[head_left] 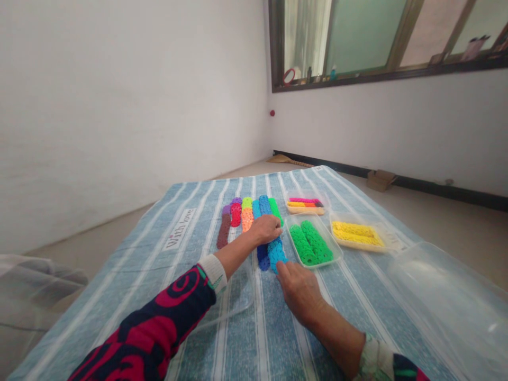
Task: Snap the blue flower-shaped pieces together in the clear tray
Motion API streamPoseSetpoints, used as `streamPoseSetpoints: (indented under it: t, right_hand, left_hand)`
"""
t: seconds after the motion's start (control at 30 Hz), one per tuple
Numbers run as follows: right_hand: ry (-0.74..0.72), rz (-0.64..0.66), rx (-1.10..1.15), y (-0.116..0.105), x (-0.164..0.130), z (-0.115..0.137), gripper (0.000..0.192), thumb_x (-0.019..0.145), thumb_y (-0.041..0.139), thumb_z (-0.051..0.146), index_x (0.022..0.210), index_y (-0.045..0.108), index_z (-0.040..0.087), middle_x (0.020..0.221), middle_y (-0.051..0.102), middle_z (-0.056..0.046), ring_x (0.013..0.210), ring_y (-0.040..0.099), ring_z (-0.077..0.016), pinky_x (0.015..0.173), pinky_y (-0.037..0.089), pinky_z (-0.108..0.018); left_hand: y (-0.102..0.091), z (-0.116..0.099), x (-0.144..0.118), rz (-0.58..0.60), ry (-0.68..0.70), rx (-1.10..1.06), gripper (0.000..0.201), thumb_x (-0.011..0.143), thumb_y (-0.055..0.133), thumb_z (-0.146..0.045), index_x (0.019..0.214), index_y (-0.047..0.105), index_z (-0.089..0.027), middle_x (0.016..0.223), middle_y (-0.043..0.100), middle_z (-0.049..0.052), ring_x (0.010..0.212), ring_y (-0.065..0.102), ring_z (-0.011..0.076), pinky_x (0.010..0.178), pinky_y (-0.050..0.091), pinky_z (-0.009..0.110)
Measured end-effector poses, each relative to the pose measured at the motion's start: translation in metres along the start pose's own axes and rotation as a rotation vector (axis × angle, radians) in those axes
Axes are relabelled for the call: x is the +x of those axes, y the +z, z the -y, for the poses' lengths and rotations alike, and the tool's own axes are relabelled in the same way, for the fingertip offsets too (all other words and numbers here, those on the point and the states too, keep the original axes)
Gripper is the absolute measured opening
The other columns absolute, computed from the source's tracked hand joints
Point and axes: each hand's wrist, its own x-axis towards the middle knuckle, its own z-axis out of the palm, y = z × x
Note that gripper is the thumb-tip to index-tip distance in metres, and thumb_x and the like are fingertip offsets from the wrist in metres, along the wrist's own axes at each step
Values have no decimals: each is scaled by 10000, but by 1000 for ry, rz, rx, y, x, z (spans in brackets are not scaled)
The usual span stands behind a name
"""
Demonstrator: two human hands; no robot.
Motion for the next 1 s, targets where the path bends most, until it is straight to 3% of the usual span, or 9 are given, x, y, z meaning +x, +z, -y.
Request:
streamPoseSetpoints:
  t: [0.5, 1.0]
  right_hand:
    - [0, -13, 10, 2, 0, -2, 109, 868, 578, 91, 859, 579, 200, 692, 613, -1, 612, 532, -164, 545, 268, -302]
    - [6, 7, 26, 3, 1, -3, 116, 891, 531, 87, 859, 554, 197, 699, 608, -3, 616, 542, -157, 547, 286, -291]
  left_hand:
    - [7, 12, 2, -56, 5, -79, 172, 815, 570, -261, 838, 715, -172, 886, 734, 52, 839, 627, 173, 753, 443, 282]
    - [1, 13, -3, -39, 58, -123, 193, 760, 563, -289, 783, 711, -168, 718, 657, -13, 717, 560, 145, 652, 386, 239]
